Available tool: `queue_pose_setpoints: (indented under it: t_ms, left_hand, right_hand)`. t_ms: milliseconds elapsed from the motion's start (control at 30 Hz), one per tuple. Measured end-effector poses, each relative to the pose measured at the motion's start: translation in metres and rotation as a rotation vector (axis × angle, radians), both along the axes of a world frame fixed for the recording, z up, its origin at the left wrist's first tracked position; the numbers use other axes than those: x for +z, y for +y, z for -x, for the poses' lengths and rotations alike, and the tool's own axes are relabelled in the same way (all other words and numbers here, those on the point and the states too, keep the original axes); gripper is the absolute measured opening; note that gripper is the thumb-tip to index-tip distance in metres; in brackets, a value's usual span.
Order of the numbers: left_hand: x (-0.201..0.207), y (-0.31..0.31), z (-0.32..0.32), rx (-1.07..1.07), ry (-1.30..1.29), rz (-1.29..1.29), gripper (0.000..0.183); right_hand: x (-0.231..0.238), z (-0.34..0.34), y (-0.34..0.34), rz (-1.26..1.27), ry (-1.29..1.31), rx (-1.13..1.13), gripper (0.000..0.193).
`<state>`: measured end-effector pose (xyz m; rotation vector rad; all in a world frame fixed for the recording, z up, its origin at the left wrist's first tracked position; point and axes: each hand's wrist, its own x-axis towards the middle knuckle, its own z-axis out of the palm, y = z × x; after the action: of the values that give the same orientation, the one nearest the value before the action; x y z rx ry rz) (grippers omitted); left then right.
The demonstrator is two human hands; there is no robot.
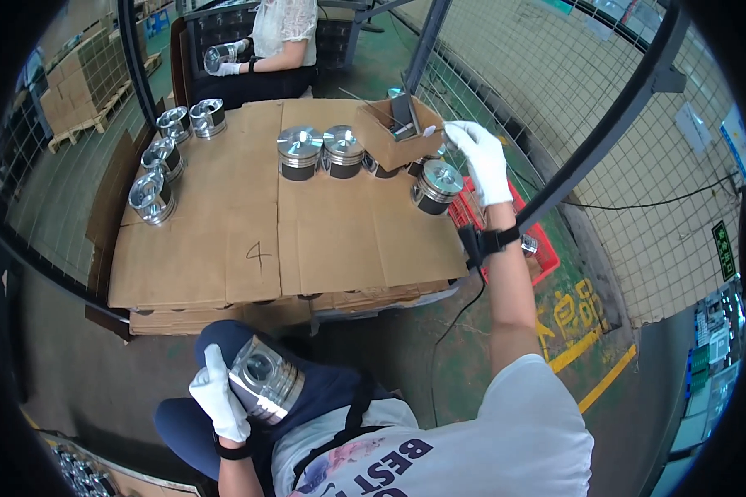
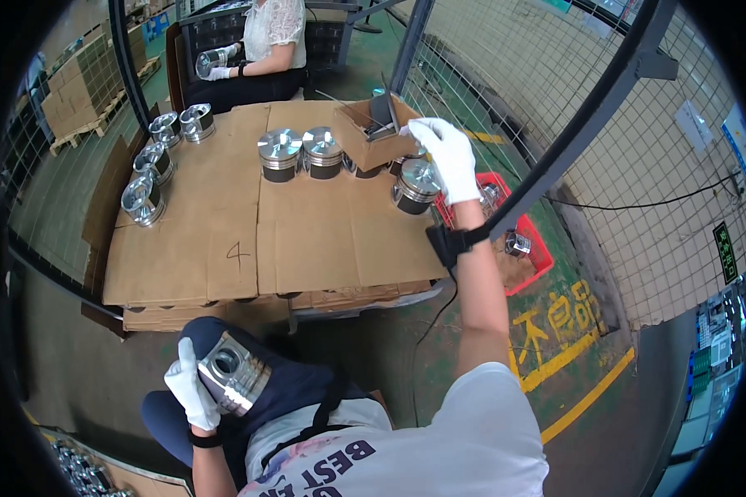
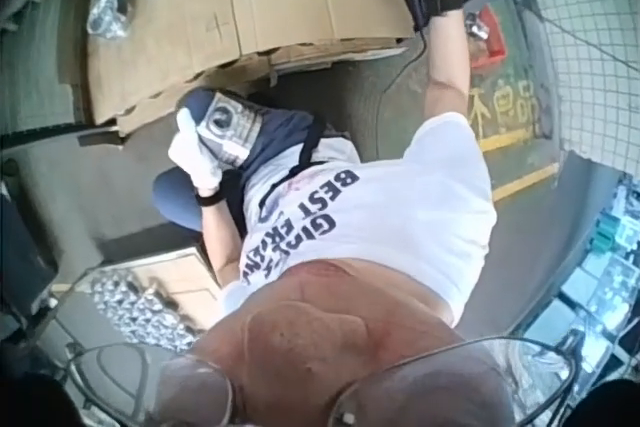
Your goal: The recorder is inspecting and wiping engine pistons before placing them onto a tray.
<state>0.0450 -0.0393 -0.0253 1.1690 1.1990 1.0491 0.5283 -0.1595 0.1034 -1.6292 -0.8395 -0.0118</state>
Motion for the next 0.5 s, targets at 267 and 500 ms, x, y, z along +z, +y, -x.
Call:
queue_pose_setpoints:
  t_ms: [267,500]
  left_hand:
    - [-0.006,0.003,0.003,-0.030,0.090,0.019,0.055]
    - [-0.008,0.002,0.008,-0.024,0.225,-0.023,0.051]
  right_hand:
    - [-0.010,-0.083,0.105,0.706,-0.626,-0.441,0.037]
    - [-0.013,-0.103,0.170,1.176,-0.545,-0.547,0.049]
